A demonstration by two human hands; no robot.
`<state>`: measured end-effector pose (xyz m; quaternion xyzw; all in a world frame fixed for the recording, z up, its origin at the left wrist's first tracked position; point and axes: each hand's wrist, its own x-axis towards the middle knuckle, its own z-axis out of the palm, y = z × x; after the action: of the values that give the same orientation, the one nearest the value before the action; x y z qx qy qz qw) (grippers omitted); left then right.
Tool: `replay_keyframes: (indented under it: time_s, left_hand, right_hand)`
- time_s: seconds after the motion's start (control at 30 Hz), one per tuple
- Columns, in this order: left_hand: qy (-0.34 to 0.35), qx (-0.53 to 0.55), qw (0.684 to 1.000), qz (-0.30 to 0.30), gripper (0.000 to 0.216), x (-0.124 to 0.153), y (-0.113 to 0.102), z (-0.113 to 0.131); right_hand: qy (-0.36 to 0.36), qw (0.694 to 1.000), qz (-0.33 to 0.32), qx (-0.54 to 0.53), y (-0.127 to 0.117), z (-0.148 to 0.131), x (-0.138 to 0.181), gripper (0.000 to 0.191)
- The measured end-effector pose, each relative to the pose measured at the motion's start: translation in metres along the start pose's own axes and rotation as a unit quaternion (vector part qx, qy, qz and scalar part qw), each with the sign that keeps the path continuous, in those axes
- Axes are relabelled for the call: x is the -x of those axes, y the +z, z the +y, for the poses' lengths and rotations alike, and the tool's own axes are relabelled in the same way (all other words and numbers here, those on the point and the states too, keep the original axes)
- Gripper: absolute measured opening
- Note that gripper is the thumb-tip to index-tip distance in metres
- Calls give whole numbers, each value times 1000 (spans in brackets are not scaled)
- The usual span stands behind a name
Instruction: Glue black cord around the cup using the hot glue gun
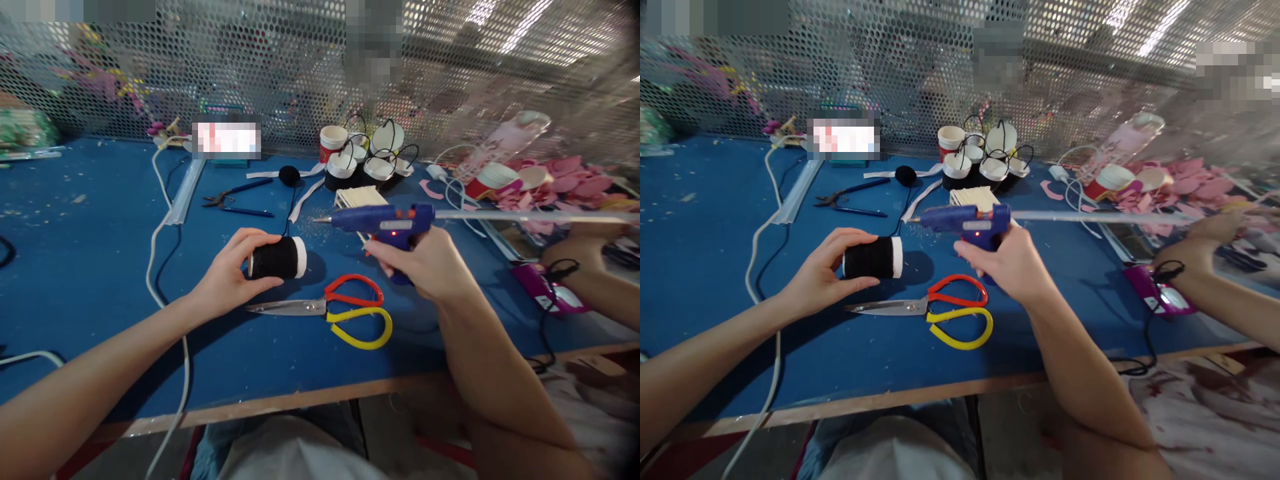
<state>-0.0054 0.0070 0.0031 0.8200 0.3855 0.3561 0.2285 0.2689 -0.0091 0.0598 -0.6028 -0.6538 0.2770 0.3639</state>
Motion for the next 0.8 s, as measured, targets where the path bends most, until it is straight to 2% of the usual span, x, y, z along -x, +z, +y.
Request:
replay_keyframes:
  time_s: [0.07, 0.1, 0.13, 0.23, 0.33, 0.53, 0.63, 0.7, 0.73, 0.8]
  left_hand:
    - [-11, 2, 1000, 4, 52, 0, 1, -1]
    - [-14, 6, 1000, 8, 52, 0, 2, -1]
    - [-15, 12, 1000, 12, 52, 1, 2, -1]
    - [-15, 21, 1000, 16, 50, 1, 2, -1]
    - [-9, 10, 1000, 17, 49, 1, 2, 0]
    - [-10, 1, 1000, 11, 51, 1, 1, 0]
    - [2, 4, 1000, 11, 50, 1, 1, 1]
    - [21, 5, 1000, 11, 50, 2, 1, 2]
    - [30, 5, 999, 9, 51, 2, 1, 2]
    - [41, 5, 999, 1, 56, 3, 2, 3]
  right_hand:
    - [17, 998, 65, -15, -5, 9, -14, 29]
    - [12, 994, 111, -5, -7, 15, -22, 32]
    - [17, 991, 132, 20, -9, 22, -31, 32]
    - [46, 976, 123, 174, -15, 39, -57, 36]
    - [65, 950, 119, 282, -17, 50, -77, 39]
    - [108, 910, 132, 378, -11, 58, -87, 43]
    - [49, 886, 192, 419, -4, 48, -78, 40]
    - [-37, 902, 200, 380, 3, 34, -67, 36]
    - [-74, 927, 165, 327, 8, 25, -61, 37]
    - [-117, 974, 20, 190, 20, 7, -49, 48]
